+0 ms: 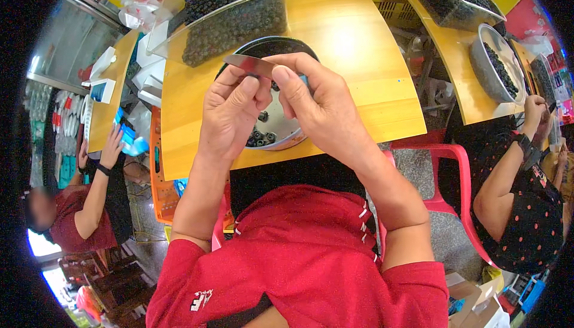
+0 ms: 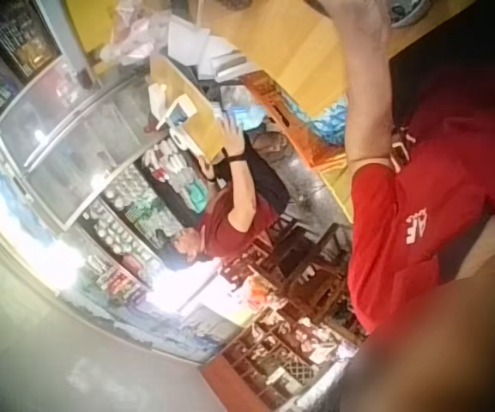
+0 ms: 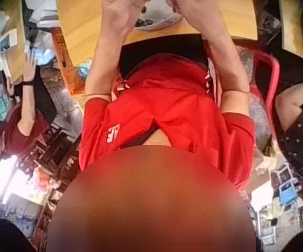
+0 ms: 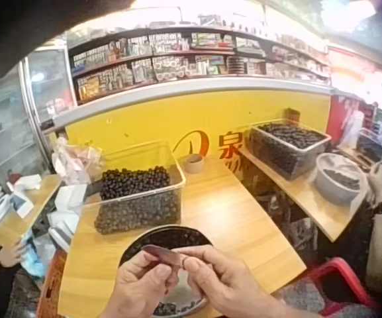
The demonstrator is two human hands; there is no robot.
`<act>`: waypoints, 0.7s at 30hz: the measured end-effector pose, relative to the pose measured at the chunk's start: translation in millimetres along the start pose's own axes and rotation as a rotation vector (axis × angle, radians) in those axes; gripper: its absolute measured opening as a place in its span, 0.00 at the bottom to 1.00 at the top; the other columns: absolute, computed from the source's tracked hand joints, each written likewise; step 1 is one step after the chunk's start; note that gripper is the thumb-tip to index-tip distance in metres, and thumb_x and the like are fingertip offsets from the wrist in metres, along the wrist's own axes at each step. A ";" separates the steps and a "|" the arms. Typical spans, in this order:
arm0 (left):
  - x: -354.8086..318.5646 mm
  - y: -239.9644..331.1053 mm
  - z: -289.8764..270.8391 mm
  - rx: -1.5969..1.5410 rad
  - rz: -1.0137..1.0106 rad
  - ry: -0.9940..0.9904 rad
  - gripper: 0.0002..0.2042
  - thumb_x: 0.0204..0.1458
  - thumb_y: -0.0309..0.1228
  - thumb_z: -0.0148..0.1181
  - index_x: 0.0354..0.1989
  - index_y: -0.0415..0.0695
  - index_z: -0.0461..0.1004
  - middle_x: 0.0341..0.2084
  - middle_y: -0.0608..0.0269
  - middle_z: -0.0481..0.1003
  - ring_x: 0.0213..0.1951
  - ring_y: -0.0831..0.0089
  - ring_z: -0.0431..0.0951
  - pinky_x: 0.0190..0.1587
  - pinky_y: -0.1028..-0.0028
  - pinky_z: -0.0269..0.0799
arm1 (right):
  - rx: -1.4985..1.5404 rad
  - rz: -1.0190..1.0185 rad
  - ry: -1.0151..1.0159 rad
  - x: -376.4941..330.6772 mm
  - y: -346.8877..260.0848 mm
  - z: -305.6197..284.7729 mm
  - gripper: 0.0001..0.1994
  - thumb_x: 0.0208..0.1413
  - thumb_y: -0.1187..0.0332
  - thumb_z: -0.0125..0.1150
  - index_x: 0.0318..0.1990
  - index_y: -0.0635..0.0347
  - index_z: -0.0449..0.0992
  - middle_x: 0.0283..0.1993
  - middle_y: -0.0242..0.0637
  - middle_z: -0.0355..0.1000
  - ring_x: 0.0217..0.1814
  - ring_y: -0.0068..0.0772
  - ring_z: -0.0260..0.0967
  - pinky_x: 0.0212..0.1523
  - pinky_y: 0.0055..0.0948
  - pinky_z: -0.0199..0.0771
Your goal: The person is using a small knife to peel and pit dark fruits (likely grapes or olives) at a manual workstation.
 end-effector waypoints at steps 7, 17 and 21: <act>-3.2 -2.2 1.7 -0.126 -0.022 0.027 0.10 0.56 0.24 0.58 0.46 0.41 0.73 0.35 0.62 0.76 0.34 0.77 0.72 0.37 0.77 0.67 | 0.042 0.004 0.016 0.6 4.5 -1.3 0.14 0.67 0.61 0.47 0.50 0.61 0.71 0.19 0.23 0.61 0.18 0.09 0.51 0.18 0.12 0.49; 20.4 34.0 -28.4 0.066 -0.229 0.106 0.10 0.59 0.30 0.47 0.42 0.37 0.71 0.29 0.64 0.71 0.23 0.81 0.64 0.25 0.85 0.59 | 0.098 0.057 0.097 -0.3 1.7 -18.5 0.14 0.66 0.62 0.48 0.46 0.65 0.72 0.19 0.25 0.63 0.19 0.10 0.54 0.19 0.14 0.53; 24.2 36.1 -41.5 0.615 -0.398 -0.154 0.12 0.51 0.26 0.50 0.43 0.37 0.72 0.25 0.64 0.72 0.22 0.79 0.67 0.24 0.80 0.62 | 0.086 0.077 0.081 -0.2 1.7 -20.7 0.14 0.66 0.61 0.48 0.44 0.64 0.72 0.20 0.25 0.64 0.20 0.10 0.55 0.19 0.14 0.53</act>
Point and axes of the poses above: each hand's wrist, its own x-axis towards the middle knuckle, its own z-axis out of the palm, y = z × x, the point moved 3 cm from there along x, towards the middle knuckle
